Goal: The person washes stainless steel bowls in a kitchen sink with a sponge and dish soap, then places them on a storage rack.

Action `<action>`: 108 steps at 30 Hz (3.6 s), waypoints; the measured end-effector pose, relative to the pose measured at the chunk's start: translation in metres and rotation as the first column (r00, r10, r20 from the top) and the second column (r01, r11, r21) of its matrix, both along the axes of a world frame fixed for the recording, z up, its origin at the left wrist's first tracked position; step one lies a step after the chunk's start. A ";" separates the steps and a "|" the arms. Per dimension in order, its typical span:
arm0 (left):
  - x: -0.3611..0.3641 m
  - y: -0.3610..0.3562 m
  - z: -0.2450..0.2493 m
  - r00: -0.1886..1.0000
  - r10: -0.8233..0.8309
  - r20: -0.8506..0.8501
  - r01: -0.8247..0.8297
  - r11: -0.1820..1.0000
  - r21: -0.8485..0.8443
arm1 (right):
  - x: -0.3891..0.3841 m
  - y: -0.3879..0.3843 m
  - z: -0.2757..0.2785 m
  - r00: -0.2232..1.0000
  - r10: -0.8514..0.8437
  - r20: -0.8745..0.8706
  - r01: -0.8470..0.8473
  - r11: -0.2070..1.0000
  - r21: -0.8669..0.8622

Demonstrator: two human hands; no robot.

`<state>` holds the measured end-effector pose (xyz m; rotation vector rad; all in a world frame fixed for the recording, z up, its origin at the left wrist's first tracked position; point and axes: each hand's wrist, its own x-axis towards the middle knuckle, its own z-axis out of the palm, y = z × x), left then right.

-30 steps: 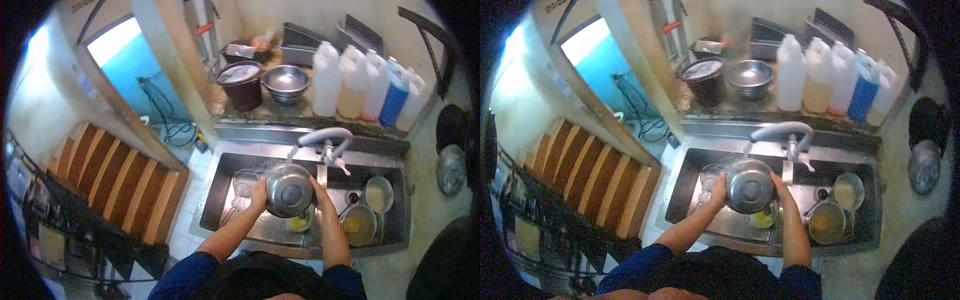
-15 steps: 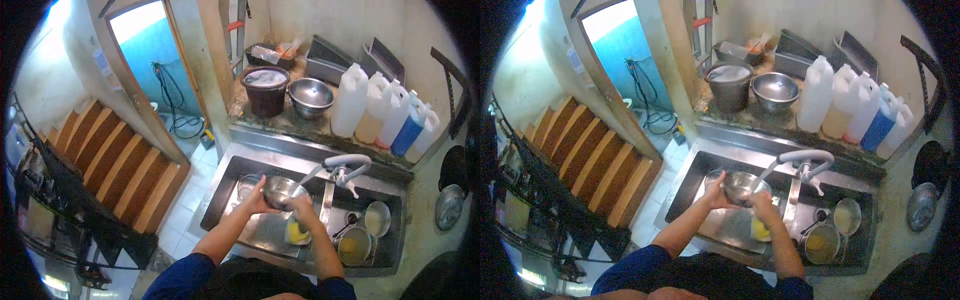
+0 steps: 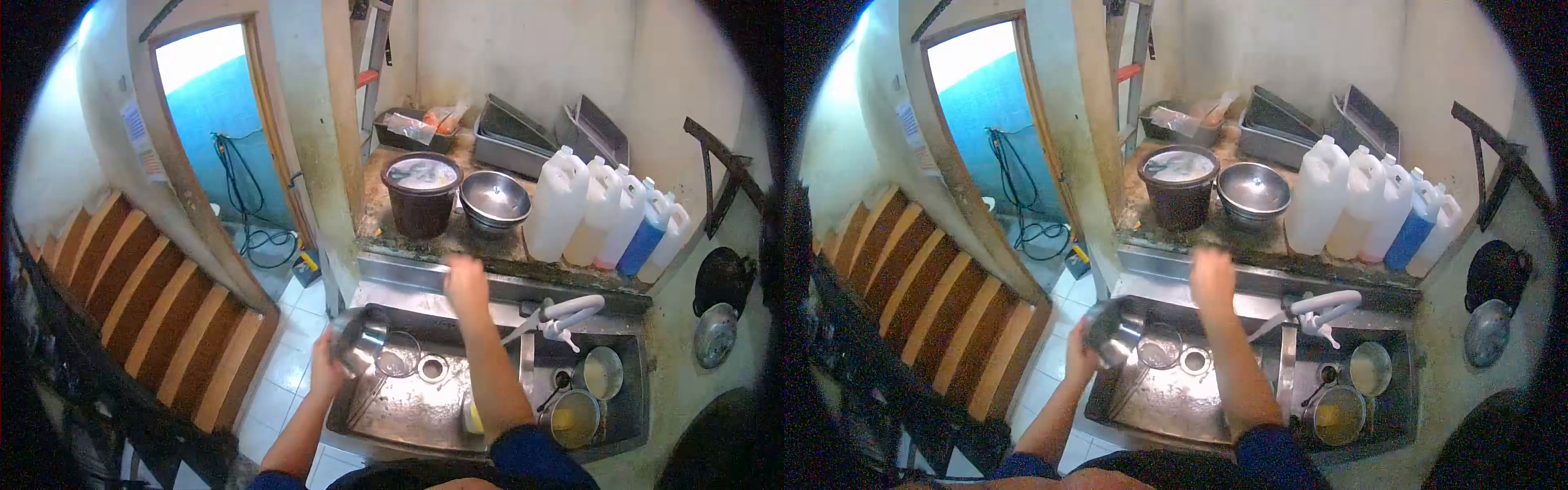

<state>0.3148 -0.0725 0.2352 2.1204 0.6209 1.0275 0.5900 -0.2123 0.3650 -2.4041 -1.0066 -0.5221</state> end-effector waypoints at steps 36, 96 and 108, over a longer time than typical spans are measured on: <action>-0.100 0.107 -0.087 0.987 -0.138 -0.080 -0.036 0.292 -0.956 | -0.031 -0.070 0.006 0.882 0.154 -0.446 0.168 0.781 0.602; 0.055 -0.158 -0.011 0.840 -0.266 -0.472 0.187 0.960 -0.207 | -0.077 -0.142 -0.158 0.638 0.627 -0.447 -0.301 0.737 0.605; 0.070 -0.171 0.008 0.924 -0.217 -0.314 0.178 0.973 -0.149 | -0.105 -0.125 -0.137 0.917 0.330 -0.223 -0.167 0.828 0.535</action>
